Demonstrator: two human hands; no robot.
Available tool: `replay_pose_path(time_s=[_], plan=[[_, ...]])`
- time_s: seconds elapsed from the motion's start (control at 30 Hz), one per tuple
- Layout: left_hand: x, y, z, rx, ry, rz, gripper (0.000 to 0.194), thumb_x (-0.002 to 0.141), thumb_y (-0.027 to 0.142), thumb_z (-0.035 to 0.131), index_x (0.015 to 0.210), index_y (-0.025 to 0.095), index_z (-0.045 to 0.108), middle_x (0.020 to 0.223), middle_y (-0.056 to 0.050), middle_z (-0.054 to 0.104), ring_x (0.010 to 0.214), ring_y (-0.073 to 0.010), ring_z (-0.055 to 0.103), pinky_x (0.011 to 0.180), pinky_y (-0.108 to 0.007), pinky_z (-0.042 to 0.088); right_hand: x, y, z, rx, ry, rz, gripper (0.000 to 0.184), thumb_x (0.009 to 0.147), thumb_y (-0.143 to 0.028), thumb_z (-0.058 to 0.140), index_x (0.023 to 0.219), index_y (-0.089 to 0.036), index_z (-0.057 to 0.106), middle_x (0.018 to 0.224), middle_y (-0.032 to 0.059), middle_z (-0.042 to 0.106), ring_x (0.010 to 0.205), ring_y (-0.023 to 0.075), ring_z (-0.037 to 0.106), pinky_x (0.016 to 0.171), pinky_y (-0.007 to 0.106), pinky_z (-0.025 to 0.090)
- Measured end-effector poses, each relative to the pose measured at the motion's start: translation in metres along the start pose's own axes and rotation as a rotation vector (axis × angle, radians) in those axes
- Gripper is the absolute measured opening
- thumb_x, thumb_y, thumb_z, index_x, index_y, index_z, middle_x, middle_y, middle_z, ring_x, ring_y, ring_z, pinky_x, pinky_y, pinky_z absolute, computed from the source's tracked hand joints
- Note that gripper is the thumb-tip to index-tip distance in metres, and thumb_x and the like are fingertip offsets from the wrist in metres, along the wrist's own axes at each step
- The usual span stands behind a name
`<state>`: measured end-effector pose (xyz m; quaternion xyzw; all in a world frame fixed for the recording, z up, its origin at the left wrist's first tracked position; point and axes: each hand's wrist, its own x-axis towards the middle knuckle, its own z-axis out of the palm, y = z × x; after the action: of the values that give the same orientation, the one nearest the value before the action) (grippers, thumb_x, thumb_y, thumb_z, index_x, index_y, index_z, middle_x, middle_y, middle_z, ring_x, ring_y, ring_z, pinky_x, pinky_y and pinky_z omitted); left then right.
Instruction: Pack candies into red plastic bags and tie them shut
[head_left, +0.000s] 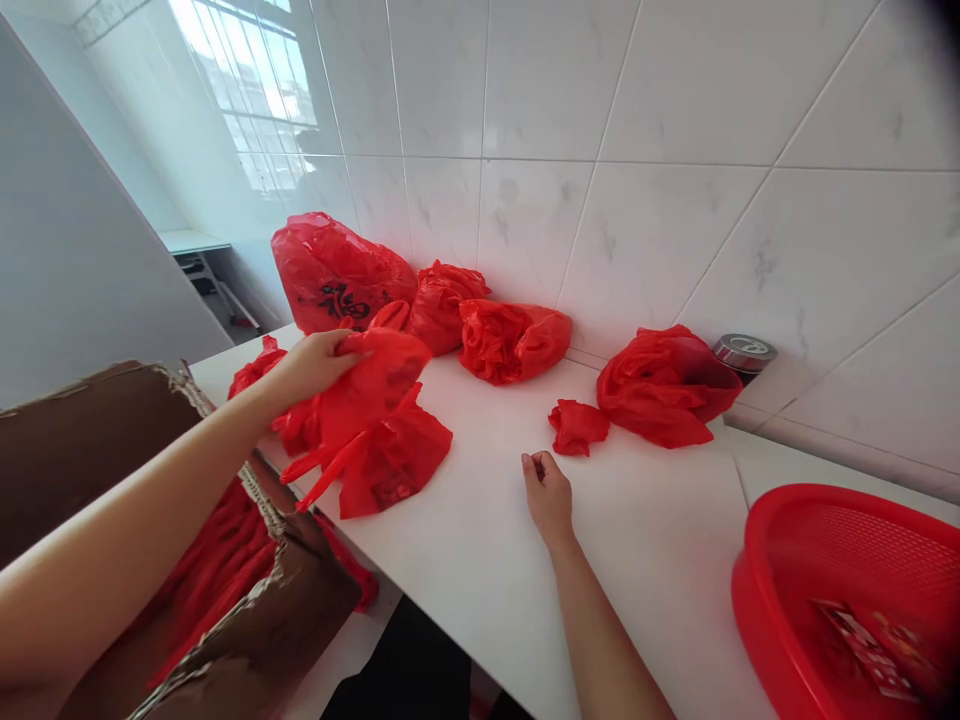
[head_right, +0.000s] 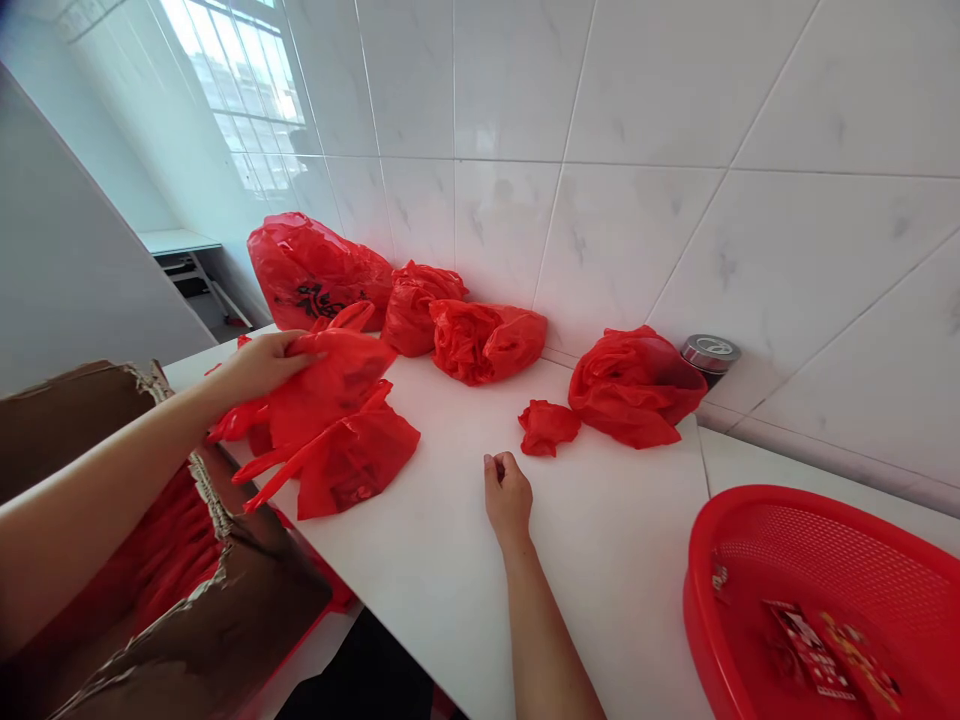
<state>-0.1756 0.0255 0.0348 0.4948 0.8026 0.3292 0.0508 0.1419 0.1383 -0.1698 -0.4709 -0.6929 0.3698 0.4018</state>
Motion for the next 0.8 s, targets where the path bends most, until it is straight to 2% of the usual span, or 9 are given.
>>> replay_pose_path(time_s=[0.1,0.2,0.33,0.4,0.5,0.6,0.67,0.73,0.8], plan=[[0.009,-0.024,0.001,0.171,-0.056,0.023,0.024,0.077,0.032,0.062,0.087,0.011,0.065,0.064,0.004,0.056,0.065,-0.0125,0.044,0.066,-0.023,0.033,0.0,0.001,0.001,-0.001,0.007,-0.014,0.04,0.089,-0.059,0.041,0.072,-0.023,0.045,0.063,-0.0028,0.052,0.058,0.0149,0.045,0.057,0.025,0.035],[0.011,-0.044,0.011,0.274,-0.1,0.032,0.035,0.076,0.032,0.063,0.104,0.011,0.065,0.084,-0.001,0.066,0.077,-0.0182,0.052,0.075,-0.026,0.036,-0.001,0.0,0.002,0.003,0.014,-0.035,0.04,0.089,-0.058,0.041,0.071,-0.023,0.044,0.062,-0.0032,0.051,0.057,0.0145,0.044,0.056,0.025,0.035],[0.01,-0.055,0.012,0.312,-0.161,0.059,0.046,0.079,0.036,0.062,0.119,0.012,0.059,0.11,-0.009,0.067,0.094,-0.0247,0.057,0.085,-0.031,0.04,0.0,-0.002,-0.002,0.016,0.041,-0.063,0.036,0.09,-0.055,0.042,0.074,-0.022,0.047,0.064,-0.0021,0.054,0.058,0.0146,0.048,0.058,0.026,0.04],[0.005,-0.054,0.008,0.301,-0.192,0.099,0.052,0.078,0.038,0.063,0.124,0.014,0.056,0.119,-0.011,0.063,0.101,-0.0259,0.057,0.089,-0.032,0.04,0.007,-0.004,-0.008,0.009,0.107,-0.073,0.032,0.09,-0.051,0.043,0.082,-0.022,0.052,0.075,0.0014,0.059,0.066,0.0166,0.052,0.064,0.028,0.043],[-0.009,-0.039,0.002,0.294,-0.158,0.162,0.057,0.08,0.048,0.061,0.128,0.02,0.053,0.127,-0.01,0.058,0.109,-0.028,0.055,0.095,-0.037,0.039,0.026,-0.004,-0.021,-0.049,0.243,-0.101,0.029,0.085,-0.044,0.05,0.098,-0.021,0.059,0.107,0.0108,0.059,0.099,0.025,0.052,0.085,0.039,0.042],[-0.028,-0.012,0.005,0.256,-0.07,0.228,0.05,0.082,0.057,0.054,0.123,0.029,0.058,0.127,-0.004,0.058,0.111,-0.0281,0.055,0.099,-0.041,0.038,0.047,-0.001,-0.032,-0.092,0.272,-0.081,0.027,0.071,-0.033,0.065,0.096,-0.023,0.068,0.133,0.0129,0.047,0.126,0.0349,0.034,0.101,0.051,0.027],[-0.038,0.006,0.013,0.17,-0.101,0.288,0.045,0.082,0.057,0.053,0.119,0.033,0.06,0.125,0.0,0.06,0.111,-0.0263,0.056,0.1,-0.038,0.038,0.055,0.001,-0.038,-0.065,0.243,-0.03,0.025,0.063,-0.027,0.071,0.087,-0.023,0.07,0.13,0.0135,0.051,0.125,0.0374,0.036,0.102,0.055,0.026],[-0.043,0.024,0.027,0.054,-0.197,0.33,0.043,0.082,0.056,0.054,0.118,0.033,0.061,0.123,0.0,0.062,0.111,-0.0255,0.057,0.099,-0.036,0.04,0.056,0.0,-0.042,-0.01,0.215,0.008,0.021,0.063,-0.028,0.071,0.083,-0.021,0.069,0.113,0.0133,0.061,0.112,0.0343,0.049,0.095,0.052,0.035],[-0.044,0.042,0.046,-0.073,-0.318,0.324,0.044,0.08,0.055,0.056,0.116,0.03,0.063,0.122,-0.003,0.063,0.11,-0.0261,0.058,0.096,-0.036,0.044,0.048,-0.008,-0.045,0.053,0.191,0.021,0.022,0.071,-0.035,0.066,0.087,-0.02,0.067,0.097,0.0101,0.065,0.094,0.0273,0.058,0.084,0.045,0.046]])
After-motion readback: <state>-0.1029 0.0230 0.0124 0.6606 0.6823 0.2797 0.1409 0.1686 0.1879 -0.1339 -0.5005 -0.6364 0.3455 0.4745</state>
